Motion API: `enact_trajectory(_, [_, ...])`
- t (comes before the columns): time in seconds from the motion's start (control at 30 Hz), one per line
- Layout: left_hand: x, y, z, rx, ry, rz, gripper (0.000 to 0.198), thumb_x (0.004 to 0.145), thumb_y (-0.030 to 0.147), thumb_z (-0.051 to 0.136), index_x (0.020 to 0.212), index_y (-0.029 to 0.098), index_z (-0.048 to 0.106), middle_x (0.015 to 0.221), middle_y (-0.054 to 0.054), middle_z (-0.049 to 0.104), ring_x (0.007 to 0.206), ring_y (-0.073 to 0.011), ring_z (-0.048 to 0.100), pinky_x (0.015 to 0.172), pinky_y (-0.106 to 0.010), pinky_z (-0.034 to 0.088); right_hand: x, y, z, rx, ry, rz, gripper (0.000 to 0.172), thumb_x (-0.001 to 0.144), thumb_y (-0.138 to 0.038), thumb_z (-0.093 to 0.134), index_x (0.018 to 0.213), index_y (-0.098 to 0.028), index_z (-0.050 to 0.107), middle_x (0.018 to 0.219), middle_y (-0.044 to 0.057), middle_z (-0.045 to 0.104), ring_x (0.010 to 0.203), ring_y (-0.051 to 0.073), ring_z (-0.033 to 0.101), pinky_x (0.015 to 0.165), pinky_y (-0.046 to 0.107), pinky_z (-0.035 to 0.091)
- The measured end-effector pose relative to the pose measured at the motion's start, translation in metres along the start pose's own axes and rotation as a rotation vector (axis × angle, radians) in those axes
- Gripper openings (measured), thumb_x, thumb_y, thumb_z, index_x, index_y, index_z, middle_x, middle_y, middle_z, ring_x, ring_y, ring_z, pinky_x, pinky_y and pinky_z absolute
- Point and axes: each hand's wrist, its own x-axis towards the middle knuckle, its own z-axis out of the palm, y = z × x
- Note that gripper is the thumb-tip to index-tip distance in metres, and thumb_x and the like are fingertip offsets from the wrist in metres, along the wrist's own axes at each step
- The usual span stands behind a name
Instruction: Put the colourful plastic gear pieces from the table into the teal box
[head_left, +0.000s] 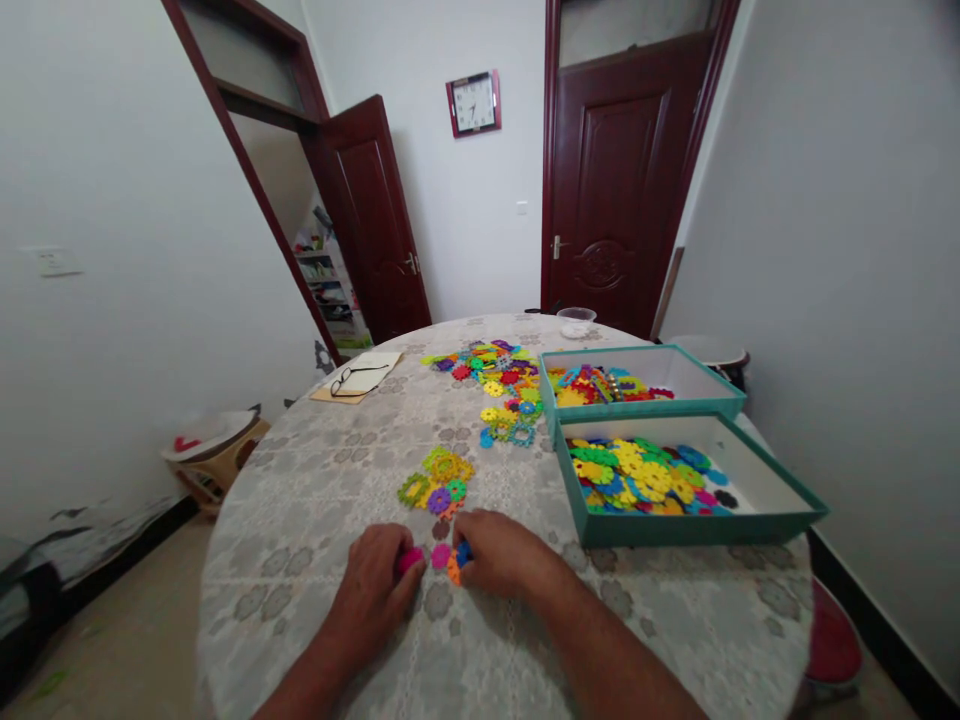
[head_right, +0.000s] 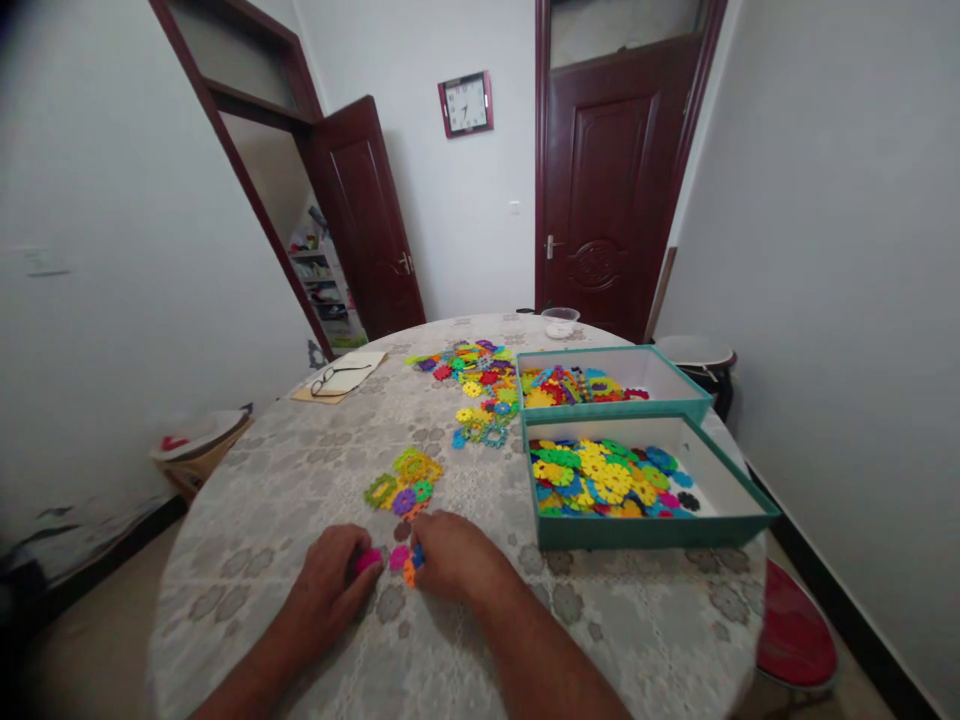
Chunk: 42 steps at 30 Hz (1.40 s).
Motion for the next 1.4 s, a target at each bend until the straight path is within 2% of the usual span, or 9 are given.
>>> enact_trajectory(0.2, [-0.001, -0.004, 0.001, -0.011, 0.003, -0.014, 0.016, 0.095, 0.039, 0.058, 0.091, 0.023, 0.063, 0.089, -0.005, 0.066, 0.082, -0.0227, 0.06, 0.079, -0.038, 0.051, -0.002, 0.003, -0.003, 0.053, -0.011, -0.019, 0.049, 0.074, -0.021, 0.067, 0.123, -0.028, 0.067, 0.108, 0.003, 0.073, 0.091, 0.02, 0.065, 0.07, 0.026, 0.037])
enact_trajectory(0.33, [-0.001, -0.001, 0.0, -0.031, 0.0, -0.022, 0.016, 0.094, 0.037, 0.06, 0.096, 0.022, 0.066, 0.093, -0.006, 0.068, 0.086, -0.0227, 0.061, 0.083, -0.037, 0.05, -0.002, 0.014, -0.012, 0.177, -0.042, -0.033, 0.029, 0.076, -0.021, 0.066, 0.104, -0.024, 0.071, 0.102, 0.0, 0.073, 0.089, 0.018, 0.063, 0.071, 0.024, 0.039])
enact_trajectory(0.5, [0.0, 0.005, -0.005, -0.051, -0.052, -0.002, 0.016, 0.095, 0.034, 0.061, 0.104, 0.023, 0.068, 0.102, -0.006, 0.071, 0.096, -0.0238, 0.063, 0.092, -0.04, 0.047, 0.003, 0.032, -0.023, 0.211, 0.092, 0.156, 0.01, 0.083, -0.019, 0.059, 0.089, -0.018, 0.067, 0.09, 0.002, 0.07, 0.083, 0.016, 0.059, 0.067, 0.023, 0.037])
enact_trajectory(0.7, [0.001, 0.008, -0.008, -0.087, -0.095, 0.038, 0.018, 0.1, 0.032, 0.054, 0.105, 0.024, 0.069, 0.101, -0.006, 0.072, 0.097, -0.0233, 0.063, 0.094, -0.041, 0.045, -0.003, 0.029, -0.017, 0.152, 0.077, 0.067, 0.023, 0.085, -0.019, 0.059, 0.105, -0.018, 0.07, 0.101, 0.004, 0.073, 0.092, 0.018, 0.063, 0.077, 0.025, 0.042])
enact_trajectory(0.83, [-0.001, 0.004, -0.003, -0.125, -0.04, 0.046, 0.02, 0.098, 0.032, 0.058, 0.11, 0.022, 0.07, 0.104, -0.008, 0.074, 0.099, -0.025, 0.064, 0.095, -0.043, 0.046, -0.003, 0.018, -0.01, 0.056, 0.057, 0.018, 0.036, 0.085, -0.02, 0.061, 0.119, -0.02, 0.069, 0.117, 0.007, 0.073, 0.106, 0.021, 0.064, 0.09, 0.028, 0.042])
enact_trajectory(0.97, [-0.001, 0.001, -0.003, -0.187, -0.033, 0.052, 0.025, 0.095, 0.034, 0.064, 0.115, 0.022, 0.072, 0.101, -0.008, 0.075, 0.098, -0.0254, 0.065, 0.097, -0.043, 0.046, -0.001, 0.008, -0.003, -0.081, 0.041, 0.041, 0.028, 0.084, -0.019, 0.06, 0.111, -0.019, 0.068, 0.112, 0.008, 0.072, 0.103, 0.022, 0.063, 0.089, 0.028, 0.041])
enact_trajectory(1.1, [0.002, 0.003, -0.006, -0.245, -0.103, 0.0, 0.029, 0.091, 0.031, 0.069, 0.119, 0.026, 0.074, 0.094, -0.005, 0.075, 0.093, -0.0238, 0.066, 0.096, -0.041, 0.045, -0.001, -0.001, 0.0, -0.168, 0.044, 0.09, 0.023, 0.084, -0.018, 0.058, 0.106, -0.018, 0.064, 0.106, 0.01, 0.07, 0.096, 0.022, 0.061, 0.082, 0.029, 0.038])
enact_trajectory(1.3, [0.013, 0.016, -0.006, -0.312, -0.253, -0.078, 0.038, 0.086, 0.028, 0.069, 0.124, 0.026, 0.073, 0.095, -0.005, 0.076, 0.091, -0.0238, 0.067, 0.089, -0.037, 0.046, -0.003, -0.006, 0.002, -0.119, 0.084, 0.021, 0.016, 0.08, -0.014, 0.057, 0.095, -0.019, 0.059, 0.097, 0.005, 0.065, 0.087, 0.018, 0.056, 0.074, 0.026, 0.035])
enact_trajectory(1.4, [0.021, 0.019, -0.006, -0.305, -0.298, -0.074, 0.035, 0.083, 0.023, 0.068, 0.118, 0.025, 0.074, 0.098, -0.006, 0.076, 0.091, -0.0238, 0.068, 0.085, -0.034, 0.046, -0.002, -0.004, 0.002, -0.079, 0.079, -0.001, 0.011, 0.08, -0.015, 0.058, 0.09, -0.019, 0.06, 0.089, 0.002, 0.065, 0.081, 0.017, 0.055, 0.07, 0.025, 0.034])
